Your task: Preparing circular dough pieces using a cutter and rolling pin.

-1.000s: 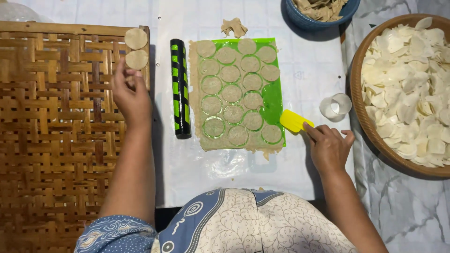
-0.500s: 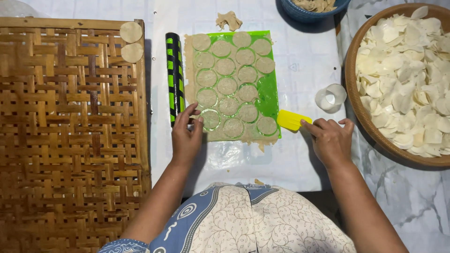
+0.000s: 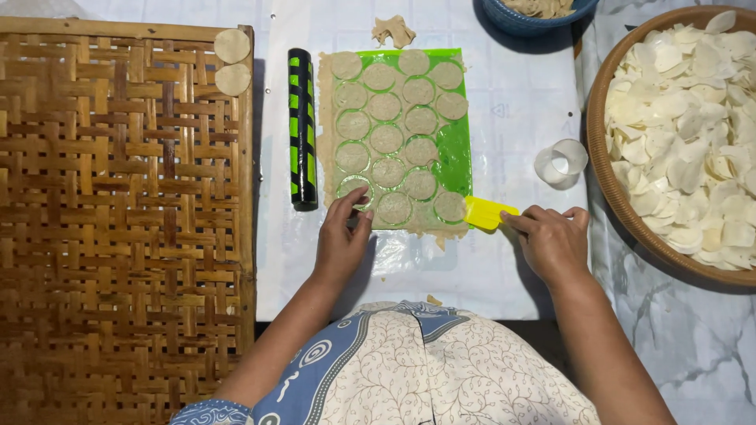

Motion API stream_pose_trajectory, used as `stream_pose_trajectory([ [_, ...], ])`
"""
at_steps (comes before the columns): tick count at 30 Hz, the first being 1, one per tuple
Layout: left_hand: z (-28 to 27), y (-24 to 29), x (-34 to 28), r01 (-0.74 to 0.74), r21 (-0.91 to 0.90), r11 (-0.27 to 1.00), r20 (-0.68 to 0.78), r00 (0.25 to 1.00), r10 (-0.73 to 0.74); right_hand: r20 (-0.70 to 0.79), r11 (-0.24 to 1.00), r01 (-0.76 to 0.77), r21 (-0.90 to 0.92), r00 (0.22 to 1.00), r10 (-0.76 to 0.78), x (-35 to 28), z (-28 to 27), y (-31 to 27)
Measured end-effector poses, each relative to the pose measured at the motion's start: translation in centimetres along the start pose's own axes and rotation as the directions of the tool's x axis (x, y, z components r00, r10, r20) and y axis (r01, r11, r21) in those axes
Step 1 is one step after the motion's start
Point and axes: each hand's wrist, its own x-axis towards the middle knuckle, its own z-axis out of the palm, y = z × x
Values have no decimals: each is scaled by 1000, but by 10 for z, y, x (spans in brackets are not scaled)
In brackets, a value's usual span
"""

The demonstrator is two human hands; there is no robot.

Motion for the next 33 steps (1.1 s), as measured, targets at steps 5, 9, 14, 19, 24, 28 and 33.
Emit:
stream_pose_trajectory([
  [5,8,-4,-2,21,6,1000,42,999,-21,54,995,-37,89,998,32,6,6,-6],
  [9,17,-18,-3,26,-15,1000,55,998,-25,95,902,-142,407,989,113,5,40,7],
  [14,32,-36,0,76,-60,995,72,995,-71,27,672,-108,733,991,129,3,49,8],
  [19,53,-43,11,290,-345,893,199,952,-233,-70,519,40,854,997,38,7,30,-4],
  [24,58,-40,24,719,-635,283,598,689,-410,-163,596,186,781,982,-92,12,13,-18],
  [28,48,-50,28,624,-705,336,505,775,-379,-182,642,230,731,973,-141,15,-2,-35],
  [33,44,-84,37,405,-629,664,215,911,-351,-216,841,304,447,949,-229,23,-12,-61],
])
